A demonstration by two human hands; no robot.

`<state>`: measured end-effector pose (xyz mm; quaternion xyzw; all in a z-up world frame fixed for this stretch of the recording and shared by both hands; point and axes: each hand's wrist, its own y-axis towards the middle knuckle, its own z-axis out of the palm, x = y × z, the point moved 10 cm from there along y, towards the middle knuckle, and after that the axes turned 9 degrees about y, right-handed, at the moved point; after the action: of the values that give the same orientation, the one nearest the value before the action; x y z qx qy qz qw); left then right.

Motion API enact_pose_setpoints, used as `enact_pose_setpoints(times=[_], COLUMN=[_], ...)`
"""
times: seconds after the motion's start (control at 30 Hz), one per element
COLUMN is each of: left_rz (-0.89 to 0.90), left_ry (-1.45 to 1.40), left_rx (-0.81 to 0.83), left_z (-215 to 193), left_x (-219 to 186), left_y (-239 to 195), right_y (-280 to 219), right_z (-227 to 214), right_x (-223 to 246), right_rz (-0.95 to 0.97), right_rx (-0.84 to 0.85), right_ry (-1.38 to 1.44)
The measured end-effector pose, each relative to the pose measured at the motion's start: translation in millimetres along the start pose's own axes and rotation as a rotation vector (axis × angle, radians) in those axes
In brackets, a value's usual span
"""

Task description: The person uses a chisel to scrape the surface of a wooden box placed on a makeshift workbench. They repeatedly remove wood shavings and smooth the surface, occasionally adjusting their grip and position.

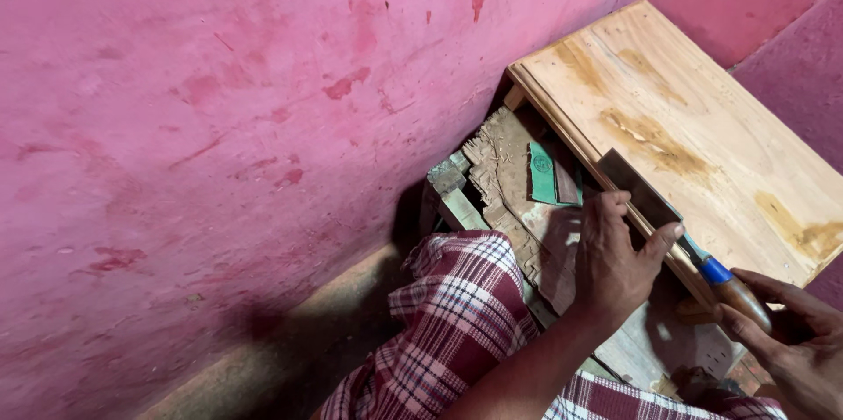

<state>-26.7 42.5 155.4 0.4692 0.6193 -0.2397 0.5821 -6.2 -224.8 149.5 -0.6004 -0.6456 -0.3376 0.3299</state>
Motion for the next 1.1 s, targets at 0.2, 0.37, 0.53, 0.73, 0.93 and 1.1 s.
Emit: enact_pose_setpoints(times=[0.2,0.37,0.53,0.73,0.93,1.1], left_rz=[0.073,0.175,0.244,0.199,0.152,0.069], left_ry=[0.161,0.255,0.373,0.308,0.385,0.372], left_rx=[0.037,0.051,0.080,0.143,0.141,0.219], left_z=[5,19,34,45,54,61], left_x=[-11,-15,-16,-14,-11,-3], left_y=[-7,-19,-20,-20,-15,-8], right_y=[-11,-30,-31,-31,-35,-41], right_z=[1,6,4,10,7,1], right_x=[14,34,34,51,78,83], right_rz=[-0.214,-0.337,-0.340,-0.351,-0.322,-0.451], right_rx=[-0.007,-0.016,-0.030,0.000,0.081,0.123], right_ry=[-0.037,-0.025,0.009,-0.036,-0.311,-0.330])
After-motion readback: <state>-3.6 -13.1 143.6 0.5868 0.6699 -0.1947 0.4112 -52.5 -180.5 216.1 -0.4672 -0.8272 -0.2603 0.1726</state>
